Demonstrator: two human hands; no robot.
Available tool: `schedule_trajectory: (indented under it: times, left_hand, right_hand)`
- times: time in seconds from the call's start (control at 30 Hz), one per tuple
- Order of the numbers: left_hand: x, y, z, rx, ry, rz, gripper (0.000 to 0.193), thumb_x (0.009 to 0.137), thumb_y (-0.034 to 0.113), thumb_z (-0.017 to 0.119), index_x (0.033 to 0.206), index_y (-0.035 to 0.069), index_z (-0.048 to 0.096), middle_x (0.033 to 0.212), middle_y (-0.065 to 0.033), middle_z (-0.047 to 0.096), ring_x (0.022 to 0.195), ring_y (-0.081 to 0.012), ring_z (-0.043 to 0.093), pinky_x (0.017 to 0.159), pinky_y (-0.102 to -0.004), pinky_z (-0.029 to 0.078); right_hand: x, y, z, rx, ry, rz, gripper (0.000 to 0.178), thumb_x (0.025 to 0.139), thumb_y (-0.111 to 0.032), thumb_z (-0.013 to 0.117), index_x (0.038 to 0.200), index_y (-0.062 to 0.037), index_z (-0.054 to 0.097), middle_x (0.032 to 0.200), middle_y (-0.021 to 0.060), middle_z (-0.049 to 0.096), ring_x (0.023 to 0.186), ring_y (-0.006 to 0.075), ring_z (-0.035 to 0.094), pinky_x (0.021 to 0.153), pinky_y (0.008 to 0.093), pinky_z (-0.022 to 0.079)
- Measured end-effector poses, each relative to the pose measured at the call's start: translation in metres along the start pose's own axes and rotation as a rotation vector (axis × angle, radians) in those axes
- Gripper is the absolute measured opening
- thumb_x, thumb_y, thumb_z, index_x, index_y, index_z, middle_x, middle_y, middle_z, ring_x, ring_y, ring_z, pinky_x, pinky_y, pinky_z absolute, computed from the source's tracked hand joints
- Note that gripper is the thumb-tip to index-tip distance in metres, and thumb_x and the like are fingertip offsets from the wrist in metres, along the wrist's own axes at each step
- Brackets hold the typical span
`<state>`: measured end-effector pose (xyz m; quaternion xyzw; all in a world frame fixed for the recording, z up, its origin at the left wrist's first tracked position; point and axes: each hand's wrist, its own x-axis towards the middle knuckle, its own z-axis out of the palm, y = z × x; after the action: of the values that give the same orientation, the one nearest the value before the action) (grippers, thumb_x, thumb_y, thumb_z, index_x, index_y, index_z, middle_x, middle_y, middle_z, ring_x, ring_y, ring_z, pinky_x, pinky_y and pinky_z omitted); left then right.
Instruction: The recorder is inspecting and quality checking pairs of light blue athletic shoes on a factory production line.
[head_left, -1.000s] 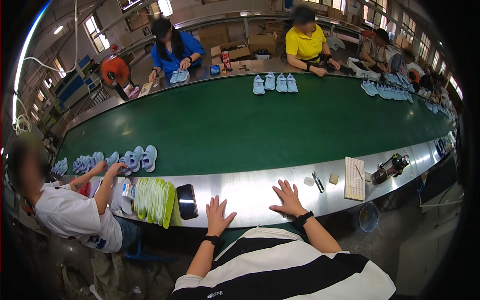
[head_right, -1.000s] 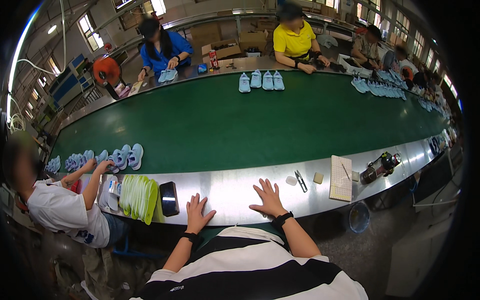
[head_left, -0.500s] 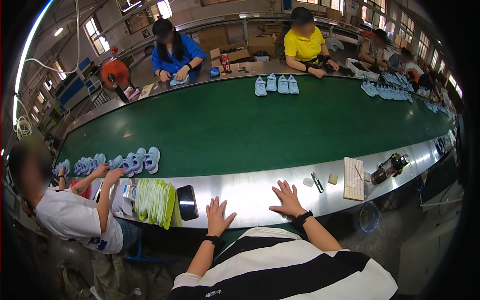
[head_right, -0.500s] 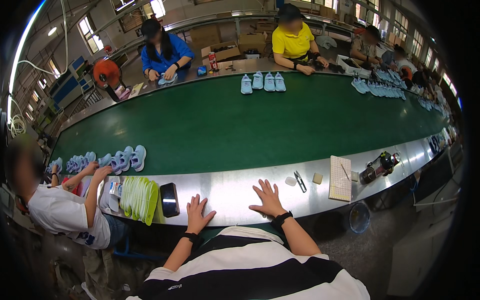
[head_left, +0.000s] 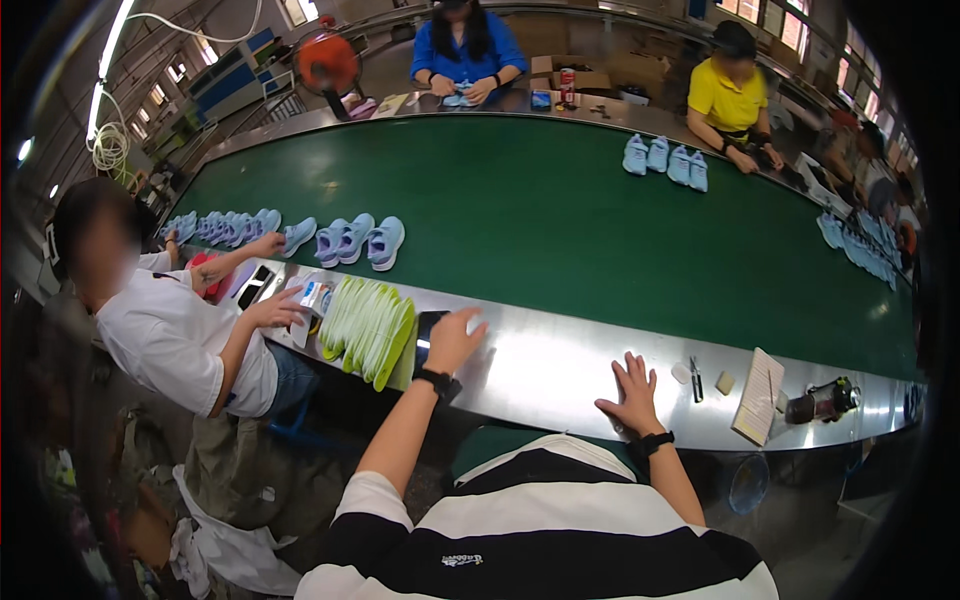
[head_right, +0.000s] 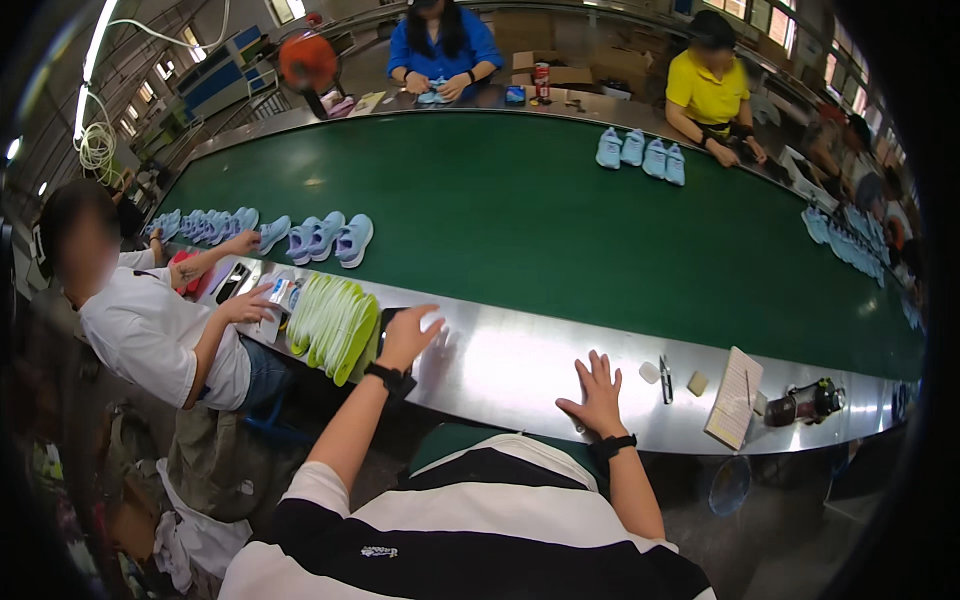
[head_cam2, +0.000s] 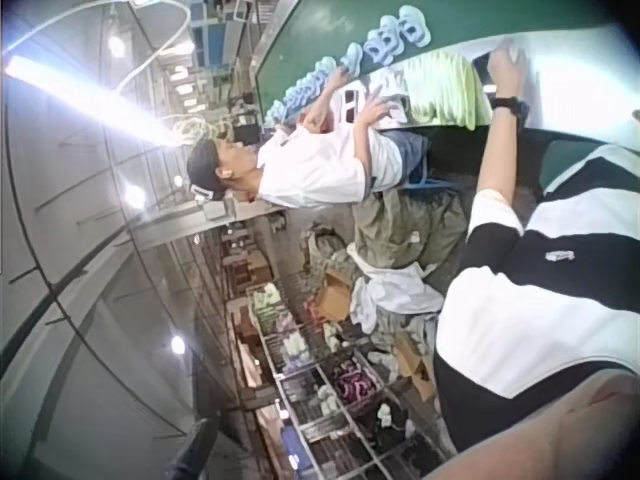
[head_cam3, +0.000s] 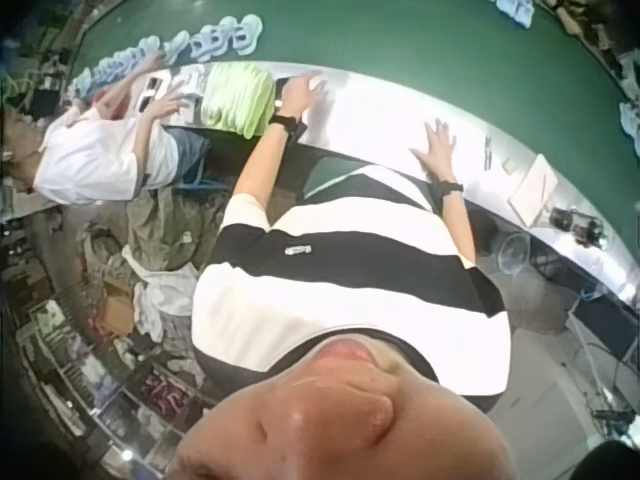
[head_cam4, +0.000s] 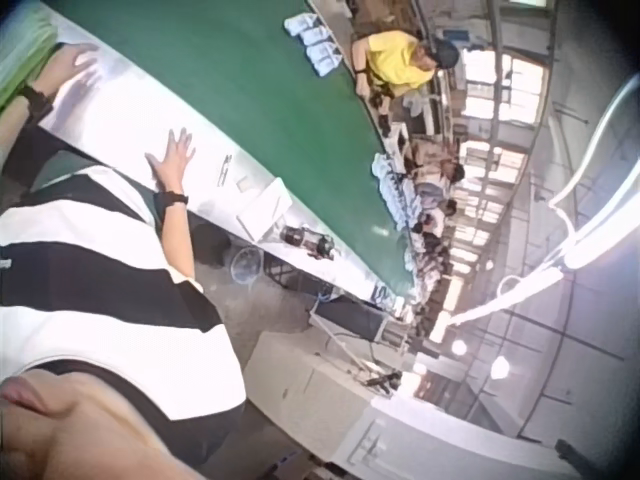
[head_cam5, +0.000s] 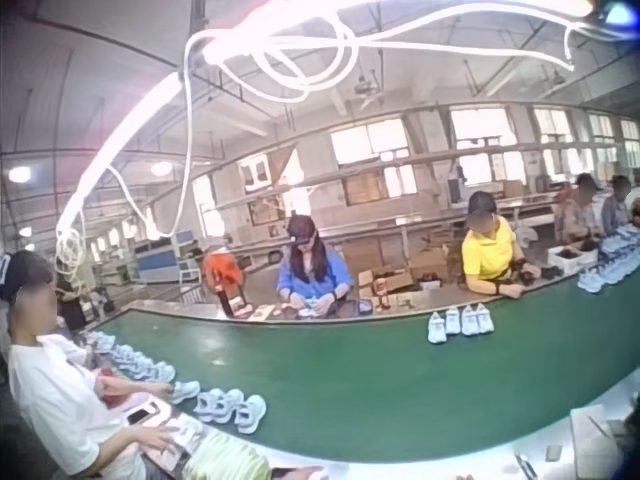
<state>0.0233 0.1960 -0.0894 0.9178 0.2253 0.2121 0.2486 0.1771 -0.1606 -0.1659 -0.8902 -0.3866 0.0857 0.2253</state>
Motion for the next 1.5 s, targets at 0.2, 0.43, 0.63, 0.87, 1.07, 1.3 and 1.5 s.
schedule_trajectory:
  times: [0.2,0.43,0.63,0.87,1.07,1.3,1.5]
  left_hand:
    - [0.09,-0.069,-0.054,0.26,0.035,-0.149,0.033,0.08,0.031,0.07,0.101,0.006,0.068,0.095,-0.0149,0.07,0.088,-0.0336,0.066,0.078,-0.0416,0.052]
    - [0.16,-0.186,-0.077,0.602,-0.107,-0.413,0.047,0.068,0.037,0.078,0.109,0.017,0.067,0.108,-0.0142,0.063,0.106,-0.0327,0.059,0.086,-0.0446,0.049]
    - [0.182,-0.233,-0.06,0.79,-0.314,-0.629,0.063,0.058,0.051,0.083,0.115,0.029,0.066,0.137,-0.0133,0.043,0.132,-0.0325,0.034,0.103,-0.0515,0.031]
    - [0.207,-0.262,-0.077,0.734,-0.474,-0.67,0.063,0.056,0.053,0.085,0.112,0.031,0.068,0.14,-0.0151,0.046,0.133,-0.0337,0.037,0.106,-0.0564,0.025]
    - [0.195,-0.235,-0.072,0.763,-0.335,-0.439,0.055,0.069,0.05,0.077,0.115,0.021,0.068,0.121,-0.0111,0.063,0.118,-0.0309,0.054,0.099,-0.0562,0.031]
    - [0.122,-0.05,-0.042,0.432,-0.408,-0.1,0.05,0.073,0.043,0.076,0.109,0.01,0.068,0.104,-0.0138,0.069,0.097,-0.0301,0.064,0.086,-0.0453,0.043]
    - [-0.02,0.099,-0.005,-0.554,-0.575,-0.192,0.039,0.084,0.023,0.074,0.114,0.002,0.061,0.101,-0.0089,0.066,0.095,-0.015,0.061,0.077,-0.0304,0.052]
  right_hand:
    - [0.002,-0.008,-0.006,0.017,-0.037,0.024,0.088,0.067,-0.055,0.074,0.137,-0.0082,0.047,0.153,0.0196,0.025,0.144,0.037,0.015,0.113,0.0572,0.003]
    - [0.006,-0.012,-0.01,0.01,-0.093,0.049,0.088,0.067,-0.054,0.073,0.137,-0.0068,0.046,0.153,0.0218,0.023,0.143,0.0398,0.015,0.112,0.0586,0.003]
    - [0.014,-0.016,-0.012,-0.026,-0.147,0.089,0.091,0.067,-0.059,0.07,0.137,-0.0066,0.044,0.153,0.0219,0.021,0.143,0.0397,0.013,0.111,0.0586,0.002]
    - [0.022,-0.015,-0.011,-0.079,-0.137,0.078,0.089,0.069,-0.059,0.069,0.137,-0.0077,0.044,0.152,0.0215,0.025,0.142,0.0402,0.016,0.111,0.0581,0.005]
    - [0.011,-0.014,-0.013,-0.063,-0.112,0.048,0.09,0.069,-0.061,0.069,0.138,-0.0089,0.044,0.152,0.0212,0.025,0.142,0.0398,0.016,0.112,0.0577,0.004]
    - [0.015,-0.033,-0.031,-0.028,-0.125,0.08,0.079,0.076,-0.051,0.07,0.136,-0.0051,0.046,0.147,0.0222,0.035,0.138,0.041,0.028,0.111,0.0543,0.02]
    - [0.012,-0.079,-0.049,0.554,-0.109,0.171,0.074,0.083,-0.044,0.068,0.133,0.0054,0.044,0.12,0.027,0.056,0.114,0.0401,0.053,0.098,0.0407,0.042]
